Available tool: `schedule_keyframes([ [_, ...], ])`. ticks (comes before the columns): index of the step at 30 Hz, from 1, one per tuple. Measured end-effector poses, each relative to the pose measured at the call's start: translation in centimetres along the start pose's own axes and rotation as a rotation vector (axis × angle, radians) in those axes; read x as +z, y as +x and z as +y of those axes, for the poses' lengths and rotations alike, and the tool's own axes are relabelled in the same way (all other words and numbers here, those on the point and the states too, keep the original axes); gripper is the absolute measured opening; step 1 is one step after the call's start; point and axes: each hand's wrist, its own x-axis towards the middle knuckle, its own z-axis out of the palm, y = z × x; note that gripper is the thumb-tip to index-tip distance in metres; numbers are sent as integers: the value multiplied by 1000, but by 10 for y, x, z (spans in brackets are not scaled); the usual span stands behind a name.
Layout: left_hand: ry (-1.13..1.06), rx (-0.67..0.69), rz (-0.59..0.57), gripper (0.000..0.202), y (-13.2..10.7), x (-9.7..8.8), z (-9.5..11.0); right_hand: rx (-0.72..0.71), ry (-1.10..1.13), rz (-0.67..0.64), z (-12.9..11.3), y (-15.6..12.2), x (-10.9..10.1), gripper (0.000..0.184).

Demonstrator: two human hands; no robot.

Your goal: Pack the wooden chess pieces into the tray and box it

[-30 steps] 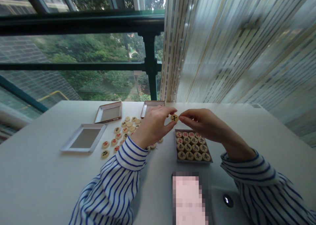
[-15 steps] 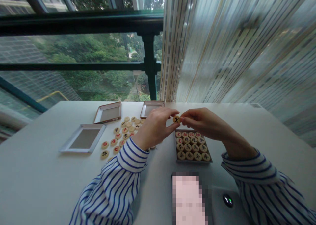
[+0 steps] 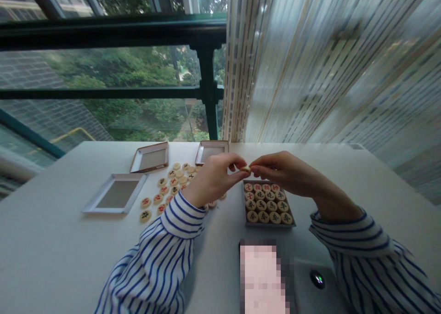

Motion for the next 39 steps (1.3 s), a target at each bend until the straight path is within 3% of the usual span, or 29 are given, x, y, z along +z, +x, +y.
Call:
schedule_keyframes([
  [11, -33, -137, 41, 26, 2, -1, -6, -19, -54, 48, 4, 2, 1, 31],
  [20, -147, -161, 53, 28, 3, 0, -7, -16, -30, 2, 0, 0, 2, 29],
  [28, -264, -193, 55, 25, 4, 3, -5, -24, 5, 48, 2, 2, 3, 32],
  [39, -345, -306, -18, 28, 5, -3, -1, -19, -16, 39, -1, 0, 1, 32],
])
